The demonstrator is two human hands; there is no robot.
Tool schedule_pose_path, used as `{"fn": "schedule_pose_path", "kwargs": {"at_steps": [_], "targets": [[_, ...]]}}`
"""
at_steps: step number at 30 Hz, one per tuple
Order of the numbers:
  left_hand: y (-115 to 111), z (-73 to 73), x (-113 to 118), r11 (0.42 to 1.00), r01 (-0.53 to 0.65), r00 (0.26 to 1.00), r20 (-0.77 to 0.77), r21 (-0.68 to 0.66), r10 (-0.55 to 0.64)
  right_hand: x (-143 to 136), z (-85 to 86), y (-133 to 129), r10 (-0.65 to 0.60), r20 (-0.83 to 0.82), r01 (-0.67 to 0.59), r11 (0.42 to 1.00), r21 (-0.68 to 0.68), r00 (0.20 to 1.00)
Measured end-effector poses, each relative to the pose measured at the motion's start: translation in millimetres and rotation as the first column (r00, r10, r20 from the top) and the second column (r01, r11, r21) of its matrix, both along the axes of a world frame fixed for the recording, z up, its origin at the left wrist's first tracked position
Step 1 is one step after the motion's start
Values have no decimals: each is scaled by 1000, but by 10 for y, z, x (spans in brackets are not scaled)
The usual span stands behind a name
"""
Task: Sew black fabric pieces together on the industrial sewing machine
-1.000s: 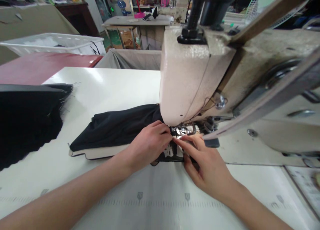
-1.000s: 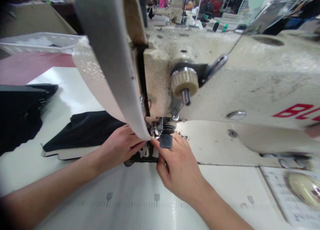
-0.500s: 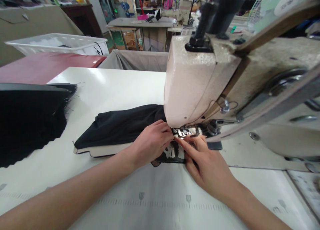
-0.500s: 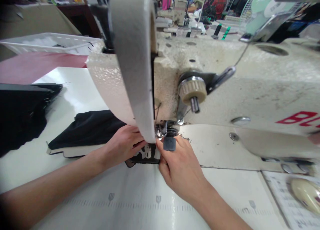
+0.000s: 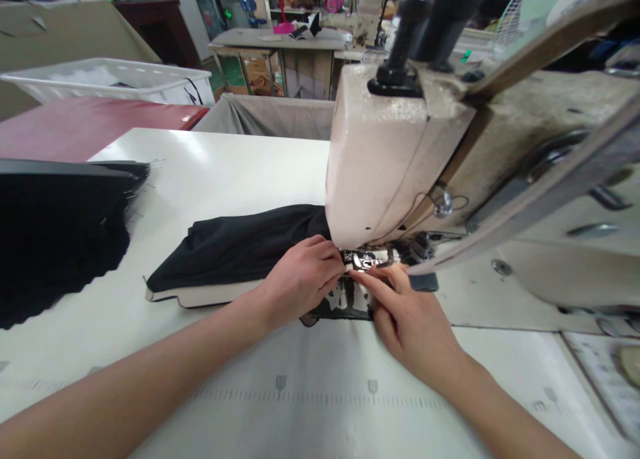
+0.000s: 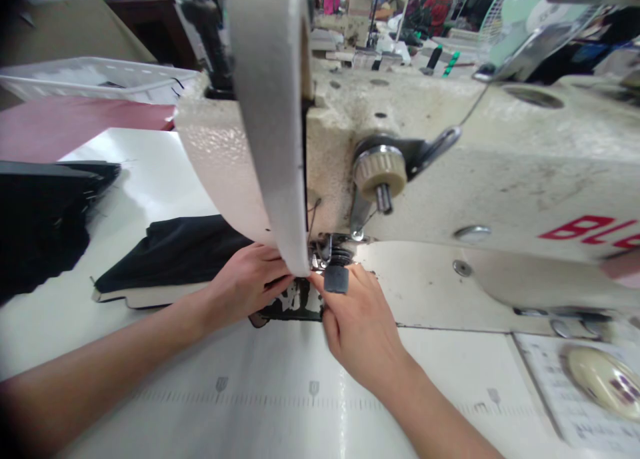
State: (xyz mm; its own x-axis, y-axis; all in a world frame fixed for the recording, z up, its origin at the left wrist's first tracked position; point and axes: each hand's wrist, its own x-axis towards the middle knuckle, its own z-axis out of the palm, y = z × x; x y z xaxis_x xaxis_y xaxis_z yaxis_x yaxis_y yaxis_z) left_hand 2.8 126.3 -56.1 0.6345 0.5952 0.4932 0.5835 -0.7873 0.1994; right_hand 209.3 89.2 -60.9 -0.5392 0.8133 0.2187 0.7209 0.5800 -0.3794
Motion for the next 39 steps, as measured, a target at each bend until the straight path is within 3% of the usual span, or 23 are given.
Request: {"fn": "schedule_pose_path", "kwargs": {"at_steps": [7,14,21,39], "targets": [[16,-3,-19,998,-4,1000,-7,-59,4,-5,17,-7,12,53,-14,999,30,999],[-31,-8,4,999,-32,999,22,-20,32,-13,3,-9,3,75,-9,997,75,997],[93,-60,22,995,-60,992,115,82,50,5,-43,-21,-22,-44,26,996,81,999],[163,-67,3,992,-124,982,143,19,121,17,-51,-27,-60,-76,64,996,57,995]]}}
